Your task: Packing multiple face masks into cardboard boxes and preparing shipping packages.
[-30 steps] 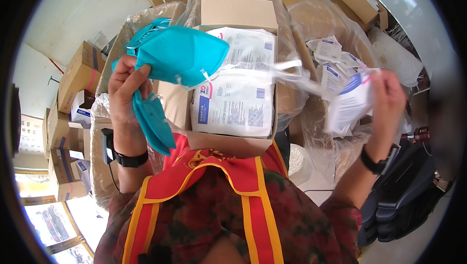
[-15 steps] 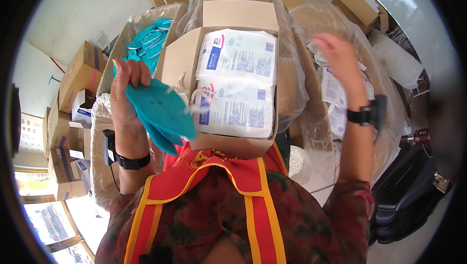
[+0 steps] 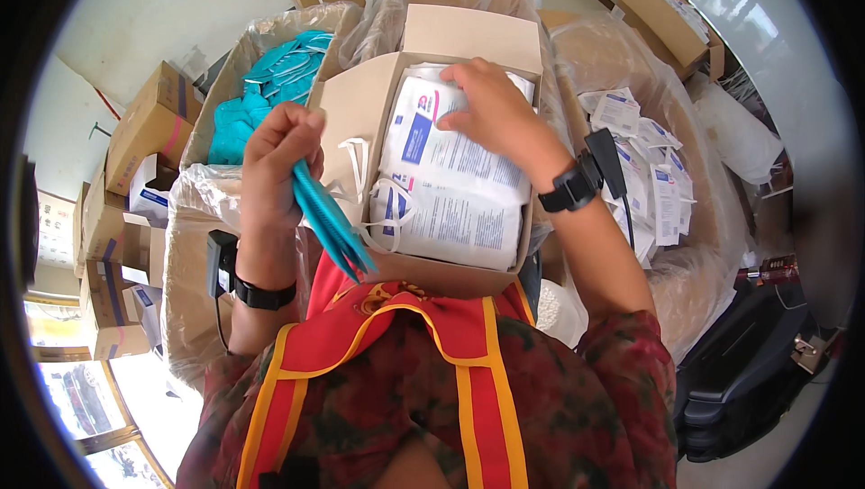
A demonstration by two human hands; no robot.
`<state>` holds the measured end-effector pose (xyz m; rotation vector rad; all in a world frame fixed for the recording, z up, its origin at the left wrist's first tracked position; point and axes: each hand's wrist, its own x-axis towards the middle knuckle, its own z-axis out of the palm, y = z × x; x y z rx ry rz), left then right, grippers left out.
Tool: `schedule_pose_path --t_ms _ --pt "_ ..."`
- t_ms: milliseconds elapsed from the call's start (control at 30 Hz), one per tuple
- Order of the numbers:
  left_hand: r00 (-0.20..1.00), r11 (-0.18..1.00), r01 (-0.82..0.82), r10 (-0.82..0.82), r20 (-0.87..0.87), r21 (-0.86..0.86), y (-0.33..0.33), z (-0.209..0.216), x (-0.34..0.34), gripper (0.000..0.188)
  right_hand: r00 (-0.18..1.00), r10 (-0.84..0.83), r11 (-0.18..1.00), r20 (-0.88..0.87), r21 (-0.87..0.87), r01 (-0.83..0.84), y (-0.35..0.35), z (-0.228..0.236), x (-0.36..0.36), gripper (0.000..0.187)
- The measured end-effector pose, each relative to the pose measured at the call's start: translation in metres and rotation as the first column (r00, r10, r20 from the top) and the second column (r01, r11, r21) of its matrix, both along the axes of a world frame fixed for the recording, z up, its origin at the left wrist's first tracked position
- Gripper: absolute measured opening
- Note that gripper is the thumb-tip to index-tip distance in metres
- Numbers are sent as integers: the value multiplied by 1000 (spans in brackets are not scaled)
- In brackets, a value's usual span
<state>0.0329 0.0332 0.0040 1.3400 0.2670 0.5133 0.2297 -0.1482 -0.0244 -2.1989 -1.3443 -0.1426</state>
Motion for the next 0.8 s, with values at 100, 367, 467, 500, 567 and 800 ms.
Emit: schedule_pose_path --t_ms 100,367,467,500,567,800 --pt "997 953 -55 66 -27 299 -5 -4 11 28 947 58 998 -315 25 -53 -12 28 -31 44" --pt "968 943 249 -244 -52 220 -25 2 10 10 963 252 956 -100 182 -231 -28 61 -77 19" --pt "959 934 283 -280 -46 216 -37 13 3 8 949 301 941 -97 193 -279 -29 63 -80 14" --pt "959 934 281 -278 -47 219 -38 15 1 8 942 332 933 -53 161 -320 -29 63 -81 11" --pt "966 928 256 -253 -45 269 -39 18 -3 11 948 312 932 65 172 -318 -28 66 -89 9" --pt "973 972 231 -230 14 -55 -51 14 -8 14 846 211 947 489 112 -301 -32 71 -115 11"
